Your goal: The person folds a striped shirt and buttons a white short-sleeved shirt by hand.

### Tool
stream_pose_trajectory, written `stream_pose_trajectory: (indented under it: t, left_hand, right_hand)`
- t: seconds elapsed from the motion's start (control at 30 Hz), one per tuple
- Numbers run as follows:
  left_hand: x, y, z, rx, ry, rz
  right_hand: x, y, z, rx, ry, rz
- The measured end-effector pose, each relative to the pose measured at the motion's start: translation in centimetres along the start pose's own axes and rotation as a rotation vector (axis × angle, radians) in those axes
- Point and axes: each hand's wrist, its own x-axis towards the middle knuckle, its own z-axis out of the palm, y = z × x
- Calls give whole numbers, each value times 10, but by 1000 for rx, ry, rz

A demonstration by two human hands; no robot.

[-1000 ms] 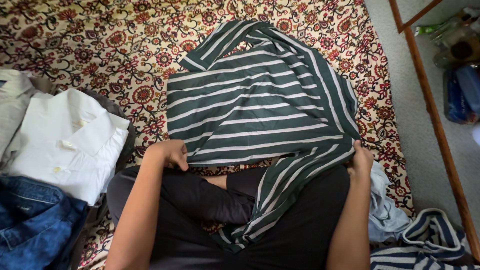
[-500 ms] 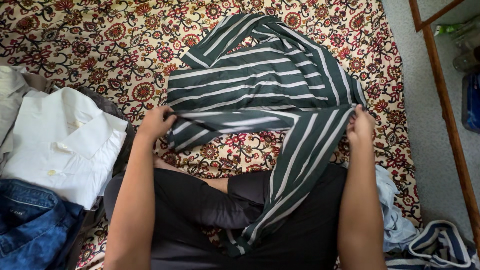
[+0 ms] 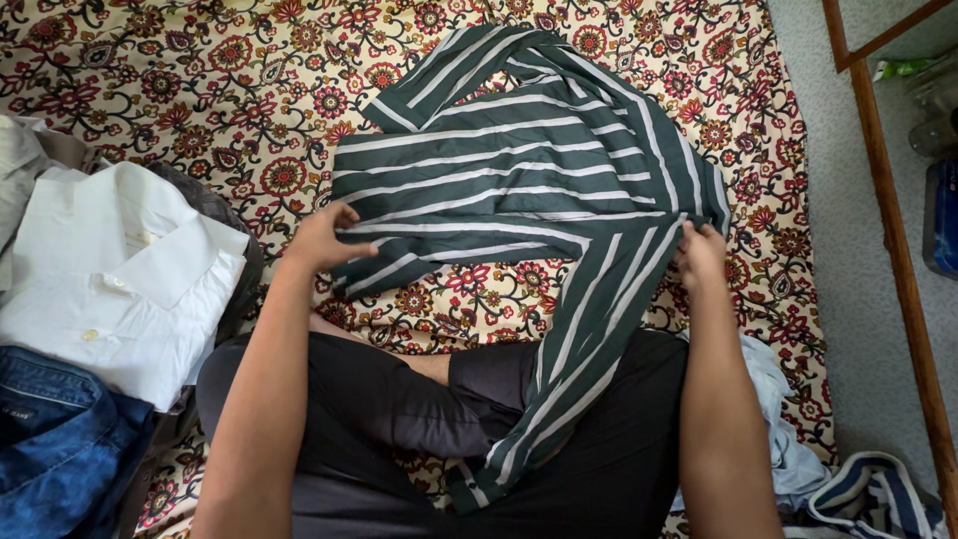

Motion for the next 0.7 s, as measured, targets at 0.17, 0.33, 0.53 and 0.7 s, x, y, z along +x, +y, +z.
stream_pose_trajectory:
  t: [0.17, 0.33, 0.53, 0.7]
  left_hand:
    - [1, 1, 7, 149, -233, -194]
    - [22, -58, 32, 66, -145, -131]
    - [21, -53, 26, -30, -60, -96]
    - [-3, -5, 1, -15, -168, -200]
  right_hand:
    - [-11, 1, -1, -105, 9, -77]
    - [-21, 2, -7, -165, 52, -83]
    - [-56, -16, -13, -270, 2, -11]
    - [-68, -21, -21, -440, -21, 116]
